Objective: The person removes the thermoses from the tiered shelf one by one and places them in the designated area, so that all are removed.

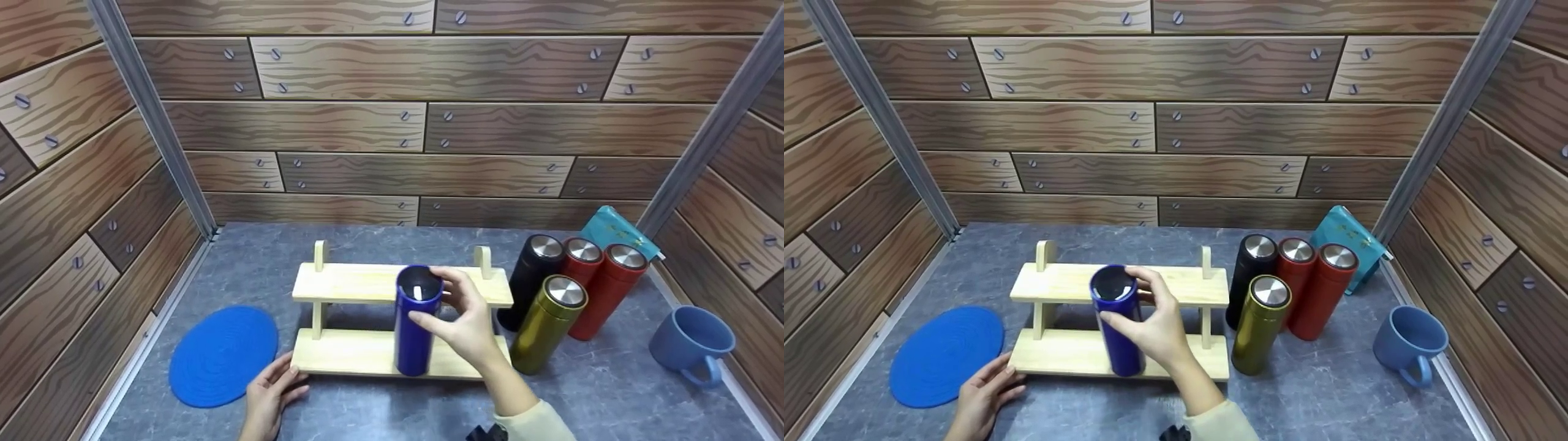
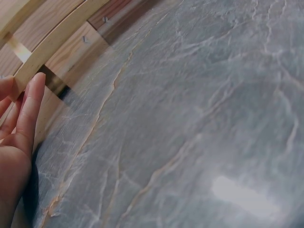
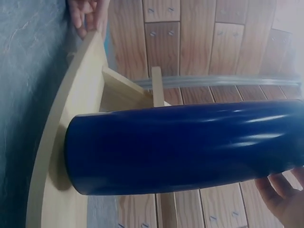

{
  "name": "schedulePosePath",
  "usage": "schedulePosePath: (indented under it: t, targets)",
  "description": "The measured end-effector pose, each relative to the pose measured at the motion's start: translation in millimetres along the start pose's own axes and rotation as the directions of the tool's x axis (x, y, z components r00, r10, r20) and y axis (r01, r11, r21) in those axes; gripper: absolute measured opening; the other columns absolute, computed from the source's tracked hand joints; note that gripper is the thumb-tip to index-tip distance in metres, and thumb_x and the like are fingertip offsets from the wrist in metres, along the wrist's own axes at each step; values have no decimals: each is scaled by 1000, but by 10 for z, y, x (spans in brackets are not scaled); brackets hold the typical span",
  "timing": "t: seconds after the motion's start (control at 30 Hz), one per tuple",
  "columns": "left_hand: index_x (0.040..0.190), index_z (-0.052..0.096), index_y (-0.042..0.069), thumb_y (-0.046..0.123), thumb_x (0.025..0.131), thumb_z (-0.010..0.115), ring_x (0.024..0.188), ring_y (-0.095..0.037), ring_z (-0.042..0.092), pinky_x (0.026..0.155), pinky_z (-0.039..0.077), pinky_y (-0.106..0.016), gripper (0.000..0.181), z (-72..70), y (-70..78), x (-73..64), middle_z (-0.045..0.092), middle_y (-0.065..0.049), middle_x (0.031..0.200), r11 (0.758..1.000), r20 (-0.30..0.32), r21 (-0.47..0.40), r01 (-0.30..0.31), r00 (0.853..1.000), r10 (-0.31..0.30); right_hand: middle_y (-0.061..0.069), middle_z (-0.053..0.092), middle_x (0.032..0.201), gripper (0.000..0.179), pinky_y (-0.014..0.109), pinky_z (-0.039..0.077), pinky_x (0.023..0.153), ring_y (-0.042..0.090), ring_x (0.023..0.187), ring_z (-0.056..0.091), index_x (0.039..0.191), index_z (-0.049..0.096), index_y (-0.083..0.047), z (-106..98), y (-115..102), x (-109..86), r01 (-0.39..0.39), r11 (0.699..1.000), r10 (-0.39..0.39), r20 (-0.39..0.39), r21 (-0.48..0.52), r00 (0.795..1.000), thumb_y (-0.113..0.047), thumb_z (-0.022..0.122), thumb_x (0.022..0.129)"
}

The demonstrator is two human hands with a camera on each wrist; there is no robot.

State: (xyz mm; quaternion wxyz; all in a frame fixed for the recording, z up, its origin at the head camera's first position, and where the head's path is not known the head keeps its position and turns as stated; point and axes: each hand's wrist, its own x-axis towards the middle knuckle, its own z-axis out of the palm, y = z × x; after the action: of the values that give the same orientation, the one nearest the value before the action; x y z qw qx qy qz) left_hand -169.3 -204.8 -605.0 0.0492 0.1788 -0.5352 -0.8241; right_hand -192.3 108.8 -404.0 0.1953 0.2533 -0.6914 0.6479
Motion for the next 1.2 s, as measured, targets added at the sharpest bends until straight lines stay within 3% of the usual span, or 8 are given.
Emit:
schedulePosePath:
  t: [0.23, 0.5, 0.8, 1.2]
  targets:
    - [133, 44, -8, 8, 81, 72, 83, -26, 66, 72, 58, -43, 61, -9, 2, 4, 64, -11, 102, 1000, 9, 9, -2, 1000, 2, 25, 59, 108, 64, 30, 55, 78, 30, 93, 61, 119, 52, 5, -252, 178, -72, -23, 999, 26, -77, 45, 997, 12, 80, 62]
    - [132, 45, -8, 9, 81, 72, 82, -27, 66, 71, 58, -44, 60, -10, -8, 7, 64, -11, 102, 1000, 11, 14, -8, 1000, 8, 19, 60, 110, 65, 26, 54, 78, 26, 90, 62, 118, 53, 6, -505, 104, -150, 18, 999, -22, -144, -29, 989, 14, 80, 60]
    - [131, 47, -7, 9, 79, 74, 82, -28, 67, 71, 58, -44, 61, -9, 0, 17, 64, -12, 103, 1000, -16, 19, 5, 1000, -5, 16, 61, 111, 65, 26, 53, 78, 22, 90, 62, 117, 52, 10, -691, 33, -253, -20, 999, 27, -200, 37, 979, 19, 78, 59]
    - [130, 47, -8, 5, 81, 71, 81, -26, 66, 71, 58, -43, 57, -13, -5, 6, 65, -10, 102, 1000, 6, 14, -19, 1000, 19, 13, 63, 108, 67, 21, 54, 74, 19, 89, 62, 117, 54, 10, -952, -57, -399, -57, 997, 40, -306, -48, 951, 22, 78, 55]
